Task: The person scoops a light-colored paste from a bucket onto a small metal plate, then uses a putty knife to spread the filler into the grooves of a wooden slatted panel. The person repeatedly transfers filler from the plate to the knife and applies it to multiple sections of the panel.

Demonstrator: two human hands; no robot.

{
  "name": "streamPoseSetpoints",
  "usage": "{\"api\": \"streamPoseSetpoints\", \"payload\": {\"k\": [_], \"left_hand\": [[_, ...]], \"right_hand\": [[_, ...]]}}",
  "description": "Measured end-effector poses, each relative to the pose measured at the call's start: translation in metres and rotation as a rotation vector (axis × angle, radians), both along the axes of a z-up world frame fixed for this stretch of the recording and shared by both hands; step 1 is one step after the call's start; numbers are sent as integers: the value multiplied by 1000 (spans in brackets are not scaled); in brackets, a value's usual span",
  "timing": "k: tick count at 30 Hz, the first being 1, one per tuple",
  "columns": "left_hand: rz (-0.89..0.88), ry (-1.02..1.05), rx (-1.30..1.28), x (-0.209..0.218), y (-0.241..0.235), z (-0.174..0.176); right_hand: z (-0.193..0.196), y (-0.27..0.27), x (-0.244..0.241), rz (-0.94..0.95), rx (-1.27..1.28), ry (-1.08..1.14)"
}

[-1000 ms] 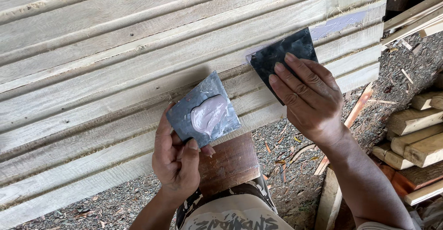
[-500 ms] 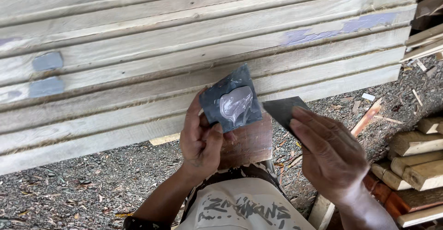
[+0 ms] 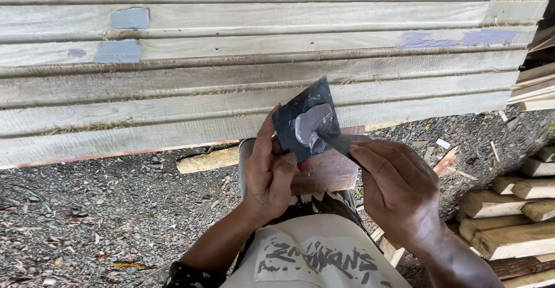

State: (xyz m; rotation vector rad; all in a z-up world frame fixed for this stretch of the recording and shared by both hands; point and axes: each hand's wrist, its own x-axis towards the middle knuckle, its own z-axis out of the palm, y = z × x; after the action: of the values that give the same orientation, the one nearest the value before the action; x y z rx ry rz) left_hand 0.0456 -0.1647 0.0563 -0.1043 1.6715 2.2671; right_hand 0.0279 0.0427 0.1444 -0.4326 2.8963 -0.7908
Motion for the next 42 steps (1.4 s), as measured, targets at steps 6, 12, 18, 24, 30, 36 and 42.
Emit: {"api": "streamPoseSetpoints", "payload": {"k": [6,12,18,24,30,36,42], "left_hand": [[42,92,-11,3,-5,-1],[31,47,11,2,-7,-3],[42,52,-35,-8,-17,-12],[107,-48,117,-6,-26,-22],[134,-60,117,-3,-35,-31],[158,-52,138,-2,-37,-36],[146,-73,108,-5,-41,-37]], "right_hand": [[-2,-10,3,83,-50,36],[-2,-1,-13,127,-122,-58],[2,23,-53,-164,-231,-153],[-28,13,-81,-92,0,77],[-77,4,-86,46,172,267],[-100,-6,-68,50,211,323],[-108,-7,-65,48,199,390]]}}
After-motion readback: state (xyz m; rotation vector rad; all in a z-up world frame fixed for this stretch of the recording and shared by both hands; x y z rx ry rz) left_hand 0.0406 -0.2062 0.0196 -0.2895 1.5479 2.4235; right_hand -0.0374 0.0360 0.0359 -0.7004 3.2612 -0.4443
